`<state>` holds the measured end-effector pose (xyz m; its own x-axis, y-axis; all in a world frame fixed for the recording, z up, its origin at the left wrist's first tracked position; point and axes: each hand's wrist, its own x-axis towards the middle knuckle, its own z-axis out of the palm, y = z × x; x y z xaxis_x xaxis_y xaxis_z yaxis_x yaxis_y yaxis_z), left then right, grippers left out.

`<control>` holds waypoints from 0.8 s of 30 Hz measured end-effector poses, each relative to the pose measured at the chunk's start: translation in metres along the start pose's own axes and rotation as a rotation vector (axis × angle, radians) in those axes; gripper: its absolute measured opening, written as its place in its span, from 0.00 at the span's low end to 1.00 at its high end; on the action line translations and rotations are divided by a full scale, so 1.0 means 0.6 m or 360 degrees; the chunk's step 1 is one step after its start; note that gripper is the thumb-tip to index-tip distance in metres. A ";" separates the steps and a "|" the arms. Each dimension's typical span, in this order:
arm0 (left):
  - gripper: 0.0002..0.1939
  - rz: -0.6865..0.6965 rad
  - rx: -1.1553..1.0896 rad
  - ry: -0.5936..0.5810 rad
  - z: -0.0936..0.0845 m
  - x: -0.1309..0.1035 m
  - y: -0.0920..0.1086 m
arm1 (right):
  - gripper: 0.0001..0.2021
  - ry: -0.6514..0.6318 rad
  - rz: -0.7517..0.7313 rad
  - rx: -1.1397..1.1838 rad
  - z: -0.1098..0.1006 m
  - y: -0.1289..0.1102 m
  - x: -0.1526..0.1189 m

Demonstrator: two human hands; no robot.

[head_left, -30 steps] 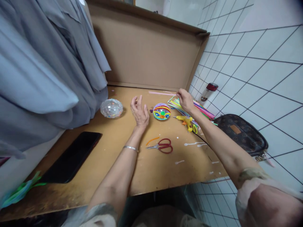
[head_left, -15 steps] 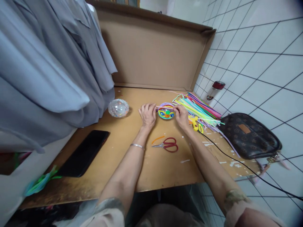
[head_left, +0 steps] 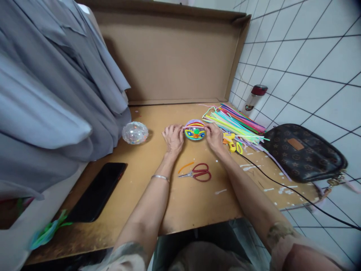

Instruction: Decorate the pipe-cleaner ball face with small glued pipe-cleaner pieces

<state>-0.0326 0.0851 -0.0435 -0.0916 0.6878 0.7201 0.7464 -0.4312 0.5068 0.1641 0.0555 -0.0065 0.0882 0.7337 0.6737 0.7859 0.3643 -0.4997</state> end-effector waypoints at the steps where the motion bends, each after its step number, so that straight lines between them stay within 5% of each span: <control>1: 0.16 -0.0005 0.0014 0.0001 0.000 -0.001 0.000 | 0.10 -0.0008 0.0000 -0.0001 0.000 -0.001 0.000; 10: 0.14 0.0031 0.0049 -0.0022 -0.007 -0.002 -0.009 | 0.11 -0.0031 -0.0118 -0.0026 -0.005 -0.011 -0.005; 16: 0.13 0.0084 -0.0022 0.0183 -0.011 0.006 -0.021 | 0.16 -0.0040 -0.0334 -0.0322 -0.023 -0.014 -0.015; 24: 0.17 -0.0074 -0.0118 0.0377 -0.034 0.009 -0.014 | 0.13 0.0327 -0.0189 -0.0487 -0.043 -0.022 -0.022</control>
<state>-0.0528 0.0803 -0.0342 -0.2835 0.5555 0.7817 0.6882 -0.4497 0.5692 0.1682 0.0263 0.0054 0.0821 0.5551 0.8277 0.9416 0.2291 -0.2470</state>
